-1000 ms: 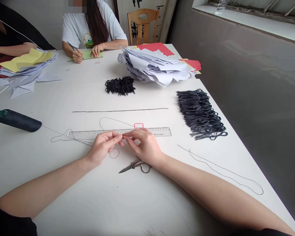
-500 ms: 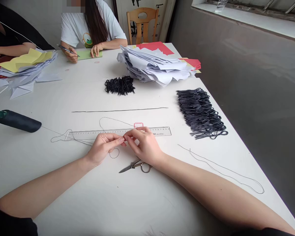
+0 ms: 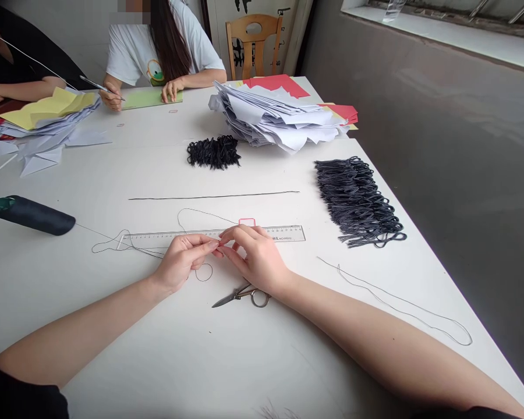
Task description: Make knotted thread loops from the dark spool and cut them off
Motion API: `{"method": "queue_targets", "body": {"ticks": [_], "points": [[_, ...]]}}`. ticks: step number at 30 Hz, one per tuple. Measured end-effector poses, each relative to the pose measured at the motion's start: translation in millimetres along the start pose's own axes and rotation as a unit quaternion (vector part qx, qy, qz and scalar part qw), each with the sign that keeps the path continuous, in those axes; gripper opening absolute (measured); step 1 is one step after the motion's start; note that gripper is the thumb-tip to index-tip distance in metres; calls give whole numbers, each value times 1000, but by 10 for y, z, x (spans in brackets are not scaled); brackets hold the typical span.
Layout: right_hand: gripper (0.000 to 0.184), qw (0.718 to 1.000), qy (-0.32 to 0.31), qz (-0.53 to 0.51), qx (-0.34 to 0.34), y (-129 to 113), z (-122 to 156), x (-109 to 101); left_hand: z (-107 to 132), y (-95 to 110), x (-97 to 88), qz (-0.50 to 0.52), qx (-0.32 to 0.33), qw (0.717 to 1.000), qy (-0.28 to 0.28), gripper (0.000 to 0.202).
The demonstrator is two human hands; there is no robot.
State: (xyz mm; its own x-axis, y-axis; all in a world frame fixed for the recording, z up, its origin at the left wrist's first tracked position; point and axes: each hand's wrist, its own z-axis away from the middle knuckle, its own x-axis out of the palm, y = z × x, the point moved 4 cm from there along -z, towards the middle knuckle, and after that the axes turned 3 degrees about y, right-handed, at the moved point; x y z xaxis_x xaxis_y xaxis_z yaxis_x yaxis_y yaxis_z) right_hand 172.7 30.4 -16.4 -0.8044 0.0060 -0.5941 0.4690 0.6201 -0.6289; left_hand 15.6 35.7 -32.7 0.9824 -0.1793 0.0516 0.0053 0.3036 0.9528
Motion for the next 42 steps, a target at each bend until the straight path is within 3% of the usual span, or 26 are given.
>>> {"method": "queue_targets", "body": {"ticks": [6,14,29,42], "points": [[8,998,-30,-61,11,-5,-18,15,-4,14,5,-3,5,1000,-12,23],[10,975,-67,-185,100,6,-19,28,17,29,6,-41,10,999,-16,24],[23,941,-53,-256,217,13,-34,31,18,50,18,-12,36,999,14,19],[18,938,-44,-259,224,34,-18,46,22,43,20,-20,50,999,-6,15]]}}
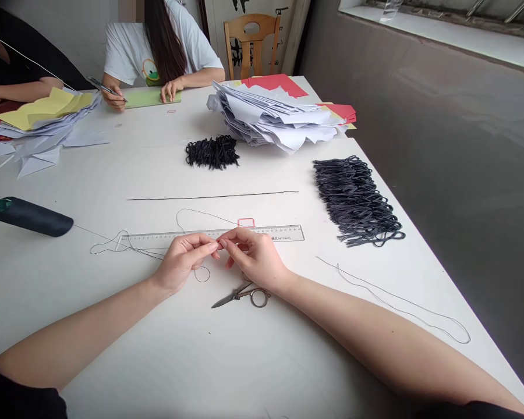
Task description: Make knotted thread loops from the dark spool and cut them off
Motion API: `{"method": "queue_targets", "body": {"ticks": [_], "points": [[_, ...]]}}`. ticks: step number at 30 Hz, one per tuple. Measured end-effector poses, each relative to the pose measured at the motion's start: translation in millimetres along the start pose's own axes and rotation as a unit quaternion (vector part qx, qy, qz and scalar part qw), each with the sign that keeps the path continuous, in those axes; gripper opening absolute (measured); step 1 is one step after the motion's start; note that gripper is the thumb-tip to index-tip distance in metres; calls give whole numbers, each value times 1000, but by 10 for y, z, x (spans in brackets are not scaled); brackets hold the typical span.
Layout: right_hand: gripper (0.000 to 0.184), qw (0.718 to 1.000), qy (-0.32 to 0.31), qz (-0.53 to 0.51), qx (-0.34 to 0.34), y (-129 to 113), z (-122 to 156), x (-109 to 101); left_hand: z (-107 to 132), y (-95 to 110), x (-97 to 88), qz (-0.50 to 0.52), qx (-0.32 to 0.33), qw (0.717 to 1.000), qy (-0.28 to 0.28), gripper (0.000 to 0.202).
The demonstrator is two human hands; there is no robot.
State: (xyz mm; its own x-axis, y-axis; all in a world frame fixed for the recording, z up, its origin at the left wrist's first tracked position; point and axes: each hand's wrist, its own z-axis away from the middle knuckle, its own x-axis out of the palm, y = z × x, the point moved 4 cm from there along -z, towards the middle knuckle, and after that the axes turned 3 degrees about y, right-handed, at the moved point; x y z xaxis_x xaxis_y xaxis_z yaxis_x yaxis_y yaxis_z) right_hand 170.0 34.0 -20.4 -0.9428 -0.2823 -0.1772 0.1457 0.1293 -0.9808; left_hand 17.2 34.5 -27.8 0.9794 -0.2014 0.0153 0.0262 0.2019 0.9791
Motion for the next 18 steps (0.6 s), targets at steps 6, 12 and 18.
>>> {"method": "queue_targets", "body": {"ticks": [6,12,18], "points": [[18,1000,4,17,-4,-8,-1,-7,-6,2,3,-5,3,1000,-6,16],[21,1000,-1,5,9,-4,-4,-5,-14,-3,9,-11,21,1000,-13,15],[26,997,-34,-55,53,30,-5,11,47,14,-4,-99,94,990,30,19]]}}
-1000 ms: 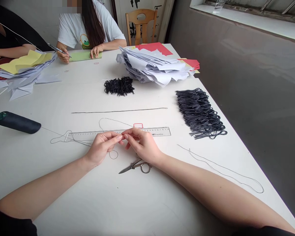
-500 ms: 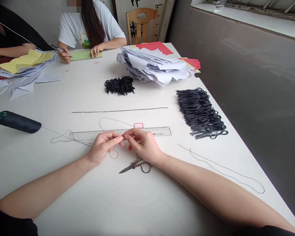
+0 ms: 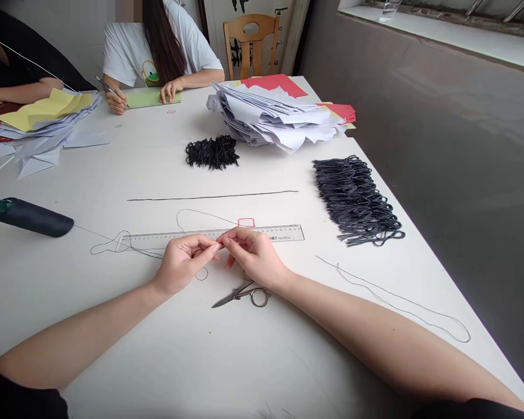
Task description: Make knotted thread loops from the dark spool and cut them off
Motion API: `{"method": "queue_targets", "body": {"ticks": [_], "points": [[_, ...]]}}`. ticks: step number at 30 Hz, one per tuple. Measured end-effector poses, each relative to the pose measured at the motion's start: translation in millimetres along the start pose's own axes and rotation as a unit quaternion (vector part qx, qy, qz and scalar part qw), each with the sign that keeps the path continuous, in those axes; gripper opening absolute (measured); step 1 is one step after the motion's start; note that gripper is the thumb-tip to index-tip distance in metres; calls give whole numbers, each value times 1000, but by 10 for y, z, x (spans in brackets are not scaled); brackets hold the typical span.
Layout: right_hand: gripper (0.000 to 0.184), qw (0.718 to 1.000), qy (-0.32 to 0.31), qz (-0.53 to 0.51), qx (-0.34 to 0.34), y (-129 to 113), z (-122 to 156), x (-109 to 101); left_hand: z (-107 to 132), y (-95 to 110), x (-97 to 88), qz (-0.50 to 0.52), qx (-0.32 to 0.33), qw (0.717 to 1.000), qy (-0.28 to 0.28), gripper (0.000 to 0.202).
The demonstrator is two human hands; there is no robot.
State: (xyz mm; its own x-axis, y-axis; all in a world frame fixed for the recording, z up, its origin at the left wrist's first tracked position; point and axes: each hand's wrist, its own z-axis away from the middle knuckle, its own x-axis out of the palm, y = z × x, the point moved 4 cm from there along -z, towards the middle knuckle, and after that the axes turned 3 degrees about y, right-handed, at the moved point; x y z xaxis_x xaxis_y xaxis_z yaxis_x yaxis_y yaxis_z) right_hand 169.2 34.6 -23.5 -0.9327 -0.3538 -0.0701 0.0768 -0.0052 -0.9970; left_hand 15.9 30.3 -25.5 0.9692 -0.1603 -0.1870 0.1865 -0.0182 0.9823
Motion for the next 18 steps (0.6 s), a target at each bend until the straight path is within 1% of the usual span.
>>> {"method": "queue_targets", "body": {"ticks": [4,8,18], "points": [[24,1000,-7,-13,11,11,-11,2,16,6,-7,-28,16,999,13,18],[23,1000,-5,-15,15,16,-12,8,1,14,-4,-33,26,999,8,17],[23,1000,5,10,-2,27,7,5,-14,1,-2,4,-7,1000,-8,19]]}}
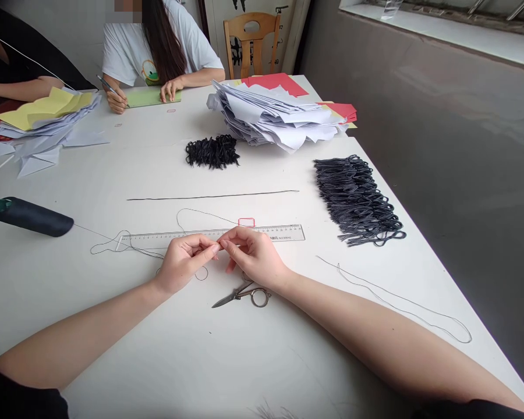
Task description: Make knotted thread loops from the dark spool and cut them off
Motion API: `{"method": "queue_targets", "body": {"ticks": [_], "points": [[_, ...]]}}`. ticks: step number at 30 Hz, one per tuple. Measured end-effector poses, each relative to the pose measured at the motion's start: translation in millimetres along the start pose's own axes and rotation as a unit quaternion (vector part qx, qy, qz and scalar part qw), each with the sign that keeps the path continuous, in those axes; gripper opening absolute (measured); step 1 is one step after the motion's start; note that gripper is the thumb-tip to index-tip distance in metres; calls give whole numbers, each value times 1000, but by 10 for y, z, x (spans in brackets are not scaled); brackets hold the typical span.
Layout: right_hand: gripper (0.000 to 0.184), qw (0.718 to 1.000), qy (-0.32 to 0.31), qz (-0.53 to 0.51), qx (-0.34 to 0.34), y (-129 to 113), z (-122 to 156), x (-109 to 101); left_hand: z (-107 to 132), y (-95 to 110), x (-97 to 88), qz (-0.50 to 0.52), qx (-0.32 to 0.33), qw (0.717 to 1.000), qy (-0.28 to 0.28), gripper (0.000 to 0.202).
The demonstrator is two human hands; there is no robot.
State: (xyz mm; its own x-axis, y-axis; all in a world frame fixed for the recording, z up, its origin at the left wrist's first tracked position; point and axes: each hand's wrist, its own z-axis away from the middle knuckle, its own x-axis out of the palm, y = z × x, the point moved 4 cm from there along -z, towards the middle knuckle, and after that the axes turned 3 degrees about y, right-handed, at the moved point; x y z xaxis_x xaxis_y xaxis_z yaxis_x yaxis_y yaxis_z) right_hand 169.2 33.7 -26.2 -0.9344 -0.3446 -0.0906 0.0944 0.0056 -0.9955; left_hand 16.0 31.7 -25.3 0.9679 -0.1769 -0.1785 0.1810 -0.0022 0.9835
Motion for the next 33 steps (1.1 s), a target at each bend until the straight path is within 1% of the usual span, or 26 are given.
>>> {"method": "queue_targets", "body": {"ticks": [11,20,23,28,33], "points": [[22,1000,4,25,1,3,-2,-5,-12,15,6,15,-8,1000,-7,19],[26,1000,5,31,-1,-2,1,-6,-14,15,13,13,-14,1000,-14,20],[28,1000,4,0,12,-8,-3,-2,-13,19,10,11,-8,1000,-9,21],[29,994,-21,-81,65,24,-11,28,-1,30,-13,-8,14,1000,22,20],[30,991,-11,-104,85,35,-4,42,18,46,-7,-16,30,999,34,19]]}}
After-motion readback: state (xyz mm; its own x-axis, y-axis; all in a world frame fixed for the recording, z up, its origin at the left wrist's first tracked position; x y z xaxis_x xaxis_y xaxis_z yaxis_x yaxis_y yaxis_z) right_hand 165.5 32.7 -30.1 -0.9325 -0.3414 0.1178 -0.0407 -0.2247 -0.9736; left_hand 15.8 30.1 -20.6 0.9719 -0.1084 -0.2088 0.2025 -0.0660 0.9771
